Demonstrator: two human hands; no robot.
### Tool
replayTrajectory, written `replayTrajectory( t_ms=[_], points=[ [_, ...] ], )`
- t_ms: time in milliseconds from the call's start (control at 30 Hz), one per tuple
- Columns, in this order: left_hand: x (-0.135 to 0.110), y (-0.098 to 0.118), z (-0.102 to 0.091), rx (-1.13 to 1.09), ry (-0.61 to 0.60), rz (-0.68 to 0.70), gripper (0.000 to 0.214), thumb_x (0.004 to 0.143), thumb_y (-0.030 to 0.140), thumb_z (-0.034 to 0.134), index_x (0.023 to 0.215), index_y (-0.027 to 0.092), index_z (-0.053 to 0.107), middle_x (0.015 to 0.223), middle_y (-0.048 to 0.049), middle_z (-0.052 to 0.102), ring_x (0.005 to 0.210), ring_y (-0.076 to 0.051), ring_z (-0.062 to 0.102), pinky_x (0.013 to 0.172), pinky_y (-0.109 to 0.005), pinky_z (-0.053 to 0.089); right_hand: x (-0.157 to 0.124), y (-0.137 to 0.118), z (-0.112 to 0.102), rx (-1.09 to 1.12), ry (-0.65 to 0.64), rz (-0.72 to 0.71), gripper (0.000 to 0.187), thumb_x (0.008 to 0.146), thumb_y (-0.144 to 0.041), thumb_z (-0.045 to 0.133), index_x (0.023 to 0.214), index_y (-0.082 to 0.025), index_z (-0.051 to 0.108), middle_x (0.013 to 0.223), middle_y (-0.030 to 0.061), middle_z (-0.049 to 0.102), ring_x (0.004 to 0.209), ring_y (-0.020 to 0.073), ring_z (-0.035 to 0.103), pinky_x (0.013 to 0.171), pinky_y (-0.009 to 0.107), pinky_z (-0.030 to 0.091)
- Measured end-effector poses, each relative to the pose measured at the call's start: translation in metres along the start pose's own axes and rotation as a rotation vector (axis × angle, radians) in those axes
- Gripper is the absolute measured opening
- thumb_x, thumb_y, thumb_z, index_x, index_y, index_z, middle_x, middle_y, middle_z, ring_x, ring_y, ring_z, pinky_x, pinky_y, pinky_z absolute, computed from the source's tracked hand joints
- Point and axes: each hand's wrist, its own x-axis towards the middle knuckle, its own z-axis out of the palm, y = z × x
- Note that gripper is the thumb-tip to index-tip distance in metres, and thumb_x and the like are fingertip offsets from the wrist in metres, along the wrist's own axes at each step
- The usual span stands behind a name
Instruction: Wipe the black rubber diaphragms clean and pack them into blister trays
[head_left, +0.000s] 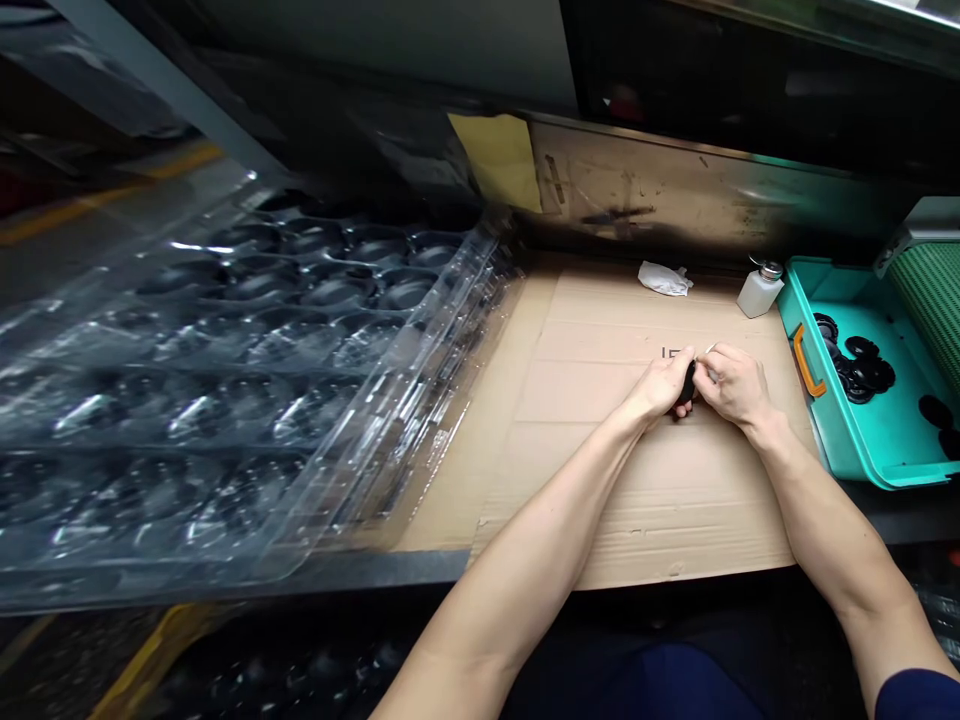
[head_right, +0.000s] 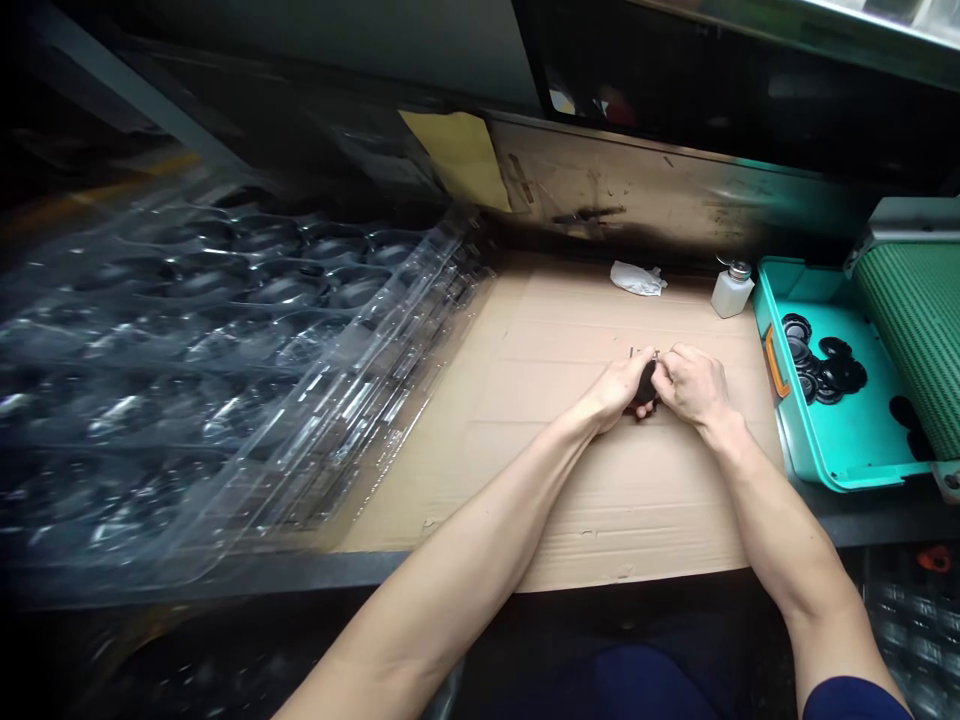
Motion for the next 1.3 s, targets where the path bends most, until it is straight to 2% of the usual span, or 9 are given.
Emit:
replayTrajectory(
  t_ms=[400, 633, 1100, 1300],
  points=[
    [-0.0016, -0.0035, 0.0015, -0.001, 0.035, 0.014, 0.054, 0.101, 0.060, 0.046, 0.072, 0.017, 0.061, 0.046, -0.0020, 0.058, 0.036, -0.013, 0.055, 0.038, -0.020, 0.039, -0.0015, -0.0054, 0.0037, -0.023, 0.013, 0.035, 0.027, 0.095, -0.021, 0.054, 0.070, -0.022, 0.063, 0.075, 0.0028, 0.063, 0.070, 0.0163, 0.054, 0.066, 0.029, 0.035],
    [-0.0023, -0.0041, 0.0017, -0.021, 0.030, 0.032, 0.051, 0.102, 0.055, 0.045, 0.072, 0.017, 0.061, 0.047, -0.0026, 0.059, 0.036, -0.014, 0.055, 0.038, -0.021, 0.041, -0.0023, -0.0059, 0.0050, -0.022, 0.033, 0.034, 0.027, 0.096, -0.022, 0.052, 0.072, -0.023, 0.064, 0.077, 0.0039, 0.065, 0.074, 0.0177, 0.057, 0.069, 0.029, 0.040],
    [-0.0024, -0.0031, 0.0014, -0.042, 0.042, -0.014, 0.052, 0.101, 0.056, 0.045, 0.073, 0.016, 0.062, 0.047, -0.0035, 0.060, 0.037, -0.014, 0.056, 0.039, -0.021, 0.041, -0.0014, -0.0080, 0.0069, 0.016, 0.041, 0.040, 0.026, 0.096, -0.021, 0.052, 0.074, -0.022, 0.066, 0.076, 0.0034, 0.064, 0.072, 0.0167, 0.056, 0.070, 0.028, 0.041],
    [0.0013, -0.0052, 0.0042, -0.012, 0.061, -0.018, 0.050, 0.101, 0.053, 0.044, 0.071, 0.016, 0.061, 0.046, -0.0042, 0.059, 0.036, -0.015, 0.056, 0.037, -0.021, 0.040, -0.0029, -0.0091, 0.0059, 0.022, -0.004, 0.119, 0.022, 0.094, -0.023, 0.057, 0.075, -0.023, 0.068, 0.081, 0.0036, 0.069, 0.076, 0.0175, 0.061, 0.066, 0.027, 0.040]
  ],
)
